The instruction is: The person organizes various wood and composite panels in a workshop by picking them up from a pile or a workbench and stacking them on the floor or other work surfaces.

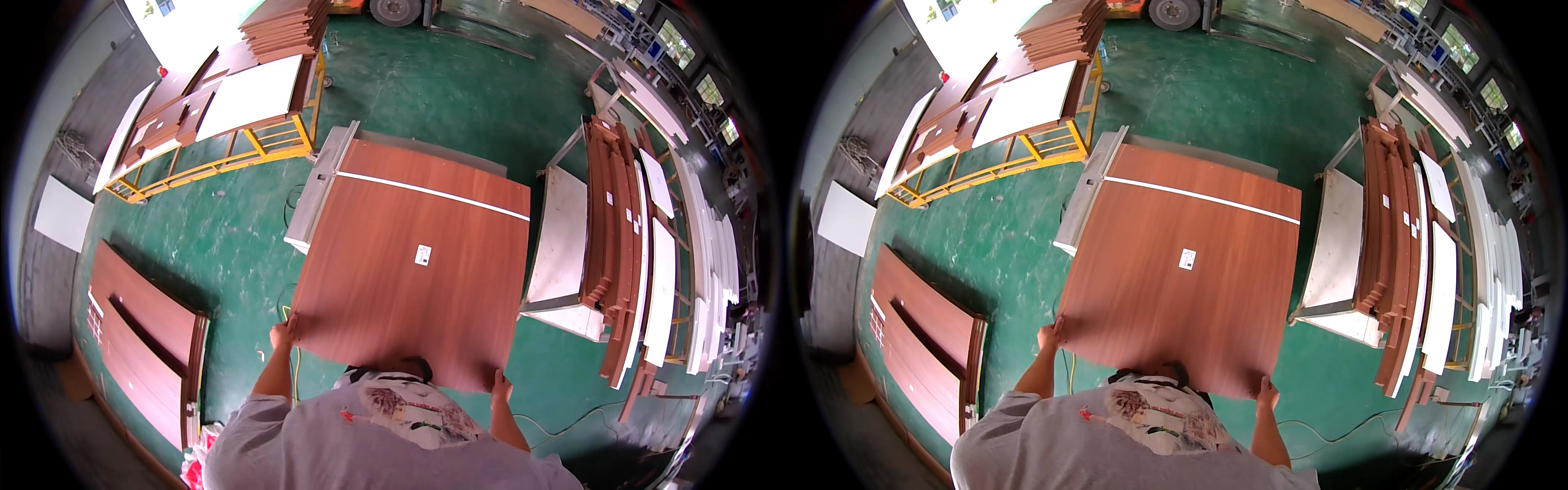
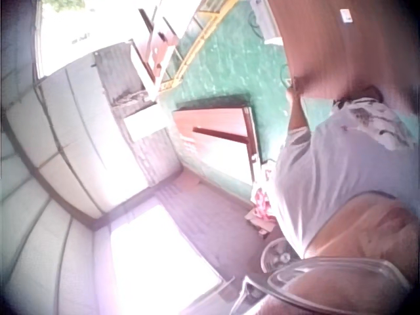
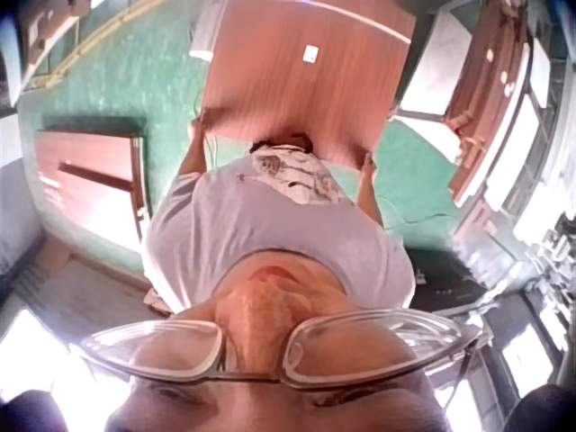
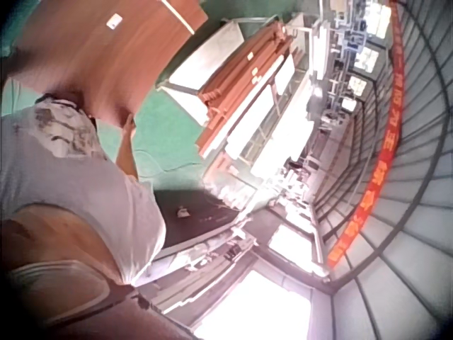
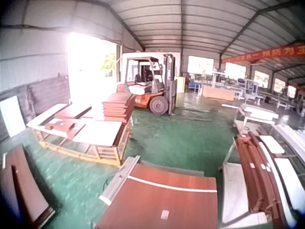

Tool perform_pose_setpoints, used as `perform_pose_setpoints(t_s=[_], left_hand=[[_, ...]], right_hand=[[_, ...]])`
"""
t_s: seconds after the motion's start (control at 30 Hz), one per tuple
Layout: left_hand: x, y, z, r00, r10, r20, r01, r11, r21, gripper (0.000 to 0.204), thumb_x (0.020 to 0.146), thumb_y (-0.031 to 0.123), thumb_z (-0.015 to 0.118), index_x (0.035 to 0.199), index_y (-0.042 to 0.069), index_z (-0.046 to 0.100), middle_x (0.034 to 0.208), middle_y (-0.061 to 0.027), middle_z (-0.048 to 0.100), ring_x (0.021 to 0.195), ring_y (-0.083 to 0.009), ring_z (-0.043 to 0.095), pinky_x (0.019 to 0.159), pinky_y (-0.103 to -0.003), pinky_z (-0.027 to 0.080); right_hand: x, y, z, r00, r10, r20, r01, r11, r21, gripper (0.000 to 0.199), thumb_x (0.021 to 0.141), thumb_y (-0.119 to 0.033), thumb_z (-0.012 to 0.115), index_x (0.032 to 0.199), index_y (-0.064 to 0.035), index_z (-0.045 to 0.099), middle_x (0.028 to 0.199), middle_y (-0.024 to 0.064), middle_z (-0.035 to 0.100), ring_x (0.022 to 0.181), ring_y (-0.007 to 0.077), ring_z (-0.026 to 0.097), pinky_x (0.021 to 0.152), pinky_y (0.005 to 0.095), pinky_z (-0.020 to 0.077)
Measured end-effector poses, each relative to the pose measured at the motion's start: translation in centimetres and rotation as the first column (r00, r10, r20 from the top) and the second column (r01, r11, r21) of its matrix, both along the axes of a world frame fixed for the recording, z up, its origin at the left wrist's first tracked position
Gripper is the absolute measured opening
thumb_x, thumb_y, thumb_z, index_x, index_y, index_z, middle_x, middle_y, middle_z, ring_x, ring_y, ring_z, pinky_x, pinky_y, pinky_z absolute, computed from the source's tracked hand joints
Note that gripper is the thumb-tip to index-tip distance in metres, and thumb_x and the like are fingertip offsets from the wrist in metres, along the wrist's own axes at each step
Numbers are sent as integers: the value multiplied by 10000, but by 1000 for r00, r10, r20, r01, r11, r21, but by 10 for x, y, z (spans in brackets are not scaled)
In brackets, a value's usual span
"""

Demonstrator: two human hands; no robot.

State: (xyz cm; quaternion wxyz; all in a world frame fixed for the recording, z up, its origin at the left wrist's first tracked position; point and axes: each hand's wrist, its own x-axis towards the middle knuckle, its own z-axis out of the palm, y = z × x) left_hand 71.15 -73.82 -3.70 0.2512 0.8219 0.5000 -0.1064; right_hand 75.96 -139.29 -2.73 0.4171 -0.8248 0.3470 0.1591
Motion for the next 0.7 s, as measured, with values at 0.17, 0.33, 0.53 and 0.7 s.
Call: perform_pose_setpoints(t_s=[0.17,0.33,0.53,0.7], left_hand=[[-7,5,9,1000,-21,23,22,999,-40,630,826,654,527,913,64,728,864,-225,677,880,-393,653,782,-464,505],[1,-16,26,992,13,129,-5,998,-65,612,834,627,547,916,48,725,867,-214,684,892,-327,674,800,-433,506],[-22,10,2,946,304,113,-196,814,-546,738,821,665,554,1267,78,546,1215,-192,581,1121,-325,578,914,-438,470],[-63,-33,-45,518,835,-185,-282,-37,-959,918,799,651,614,1461,121,263,1478,-154,320,1286,-355,419,1013,-516,413]], right_hand=[[8,7,17,992,-77,-105,83,995,50,674,877,-518,600,1261,34,550,1238,169,585,1106,292,549,905,485,440],[6,6,24,974,-153,-167,164,985,53,713,871,-555,591,1302,9,521,1272,168,556,1134,311,528,917,574,400],[-10,8,13,898,-404,-174,434,879,198,639,838,-578,616,1216,-63,592,1188,118,594,1058,269,551,937,512,403],[-36,31,-20,615,-702,-359,736,348,580,665,795,-667,610,1229,-166,547,1141,48,564,1080,263,523,885,425,458]])
